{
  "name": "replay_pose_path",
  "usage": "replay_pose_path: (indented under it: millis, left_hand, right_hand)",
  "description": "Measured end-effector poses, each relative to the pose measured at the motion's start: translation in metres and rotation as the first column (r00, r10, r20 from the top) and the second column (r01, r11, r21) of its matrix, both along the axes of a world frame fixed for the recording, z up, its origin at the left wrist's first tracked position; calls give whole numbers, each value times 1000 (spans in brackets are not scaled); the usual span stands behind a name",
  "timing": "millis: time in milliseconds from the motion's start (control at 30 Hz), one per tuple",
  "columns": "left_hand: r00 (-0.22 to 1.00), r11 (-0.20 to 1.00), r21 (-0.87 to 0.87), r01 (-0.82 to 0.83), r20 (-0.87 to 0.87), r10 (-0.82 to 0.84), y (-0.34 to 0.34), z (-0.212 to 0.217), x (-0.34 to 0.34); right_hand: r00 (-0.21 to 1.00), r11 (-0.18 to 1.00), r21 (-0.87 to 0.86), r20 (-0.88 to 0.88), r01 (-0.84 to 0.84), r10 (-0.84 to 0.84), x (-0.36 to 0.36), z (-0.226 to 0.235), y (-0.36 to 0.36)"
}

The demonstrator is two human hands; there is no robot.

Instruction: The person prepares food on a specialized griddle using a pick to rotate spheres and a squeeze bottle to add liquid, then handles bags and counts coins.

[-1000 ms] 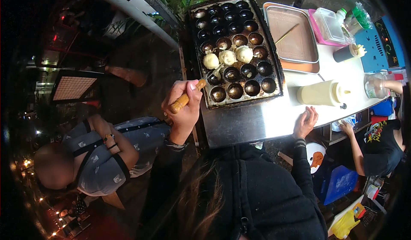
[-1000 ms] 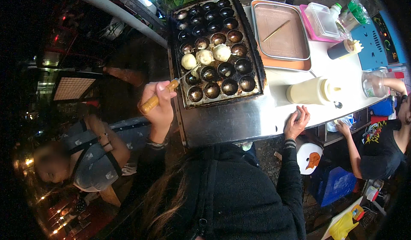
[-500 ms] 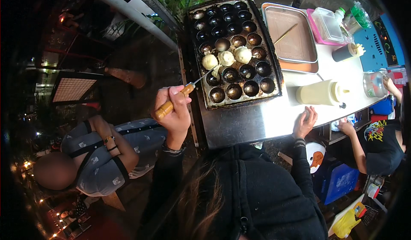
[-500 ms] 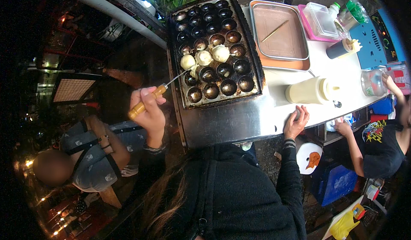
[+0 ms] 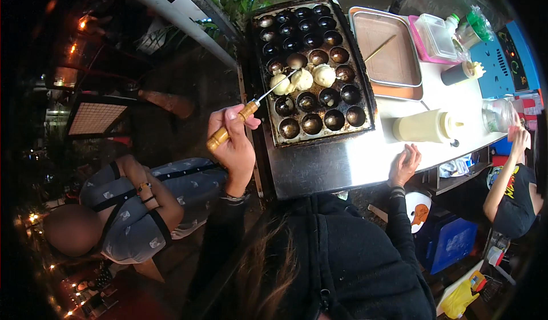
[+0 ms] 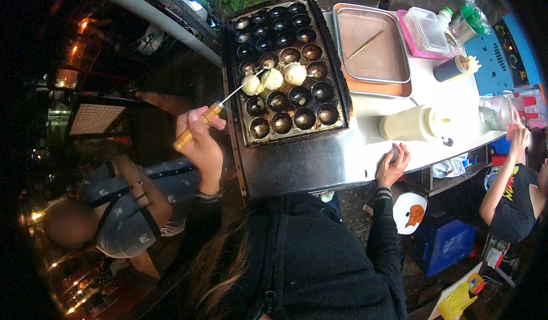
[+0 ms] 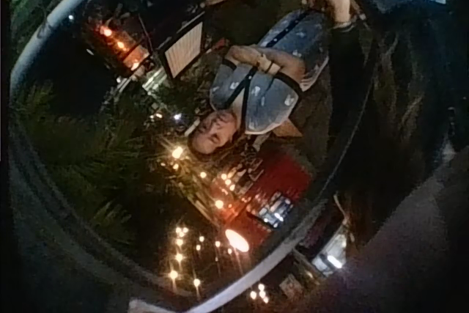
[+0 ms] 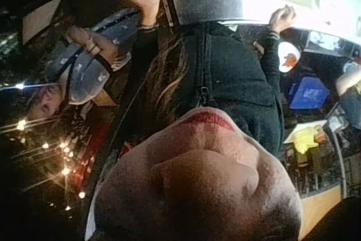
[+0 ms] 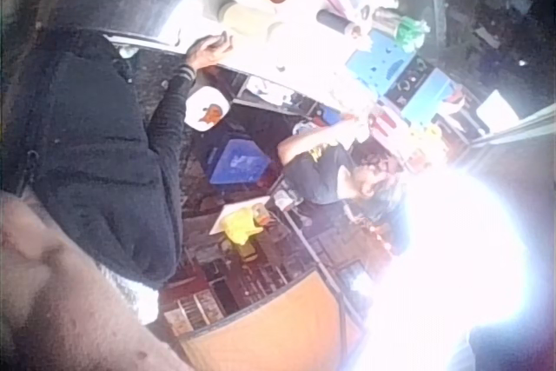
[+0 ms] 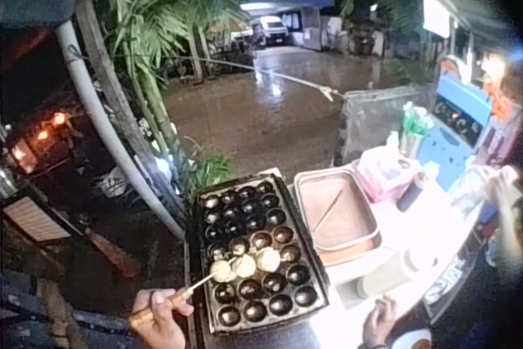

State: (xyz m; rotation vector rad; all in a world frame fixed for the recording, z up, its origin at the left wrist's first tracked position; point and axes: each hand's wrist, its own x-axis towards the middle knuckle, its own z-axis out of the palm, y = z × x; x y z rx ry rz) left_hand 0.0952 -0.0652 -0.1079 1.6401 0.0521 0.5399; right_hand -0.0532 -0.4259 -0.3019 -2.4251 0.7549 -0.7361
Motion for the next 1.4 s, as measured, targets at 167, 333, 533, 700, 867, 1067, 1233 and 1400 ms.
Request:
replay_pose_path:
  millis: [167,333,533,700,867,1067,1233,1400]
  left_hand:
    - [992,978,198,60,95,-80,8,11,-8]
    - [999,985,170,32,-35,-27,4,4,-6]
    - [996,990,112,90,-40,-86,2,2,-1]
    - [993,980,199,27,112,-50,7,11,-8]
    - [994,987,160,13,108,-31,12,7,-4]
    - [997,981,189,31,67,-44,10,2,1]
    - [981,957,267,113,122,-150,-1,9,-10]
    - [908,843,520,136,275,-316,4,10,-9]
  right_hand:
    - [1000,1000,-23,-1,-8,8,-2,-4,-4]
    - [1000,1000,-12,9,-6,6,-1,-3,-1]
    - [1000,1000,-5,7,-2,2,0,-1,0]
    - [1000,999,-50,0,-19,19,-1,0,-1]
    - [1000,998,-56,7,-20,20,1,-1,-1]
    - [1000,999,-33,15,-22,23,0,-3,-1]
    - [999,998,-50,10,-30,30,-1,-5,-4]
    - [1000,1000,-31,-8,-4,4,-1,-6,-3]
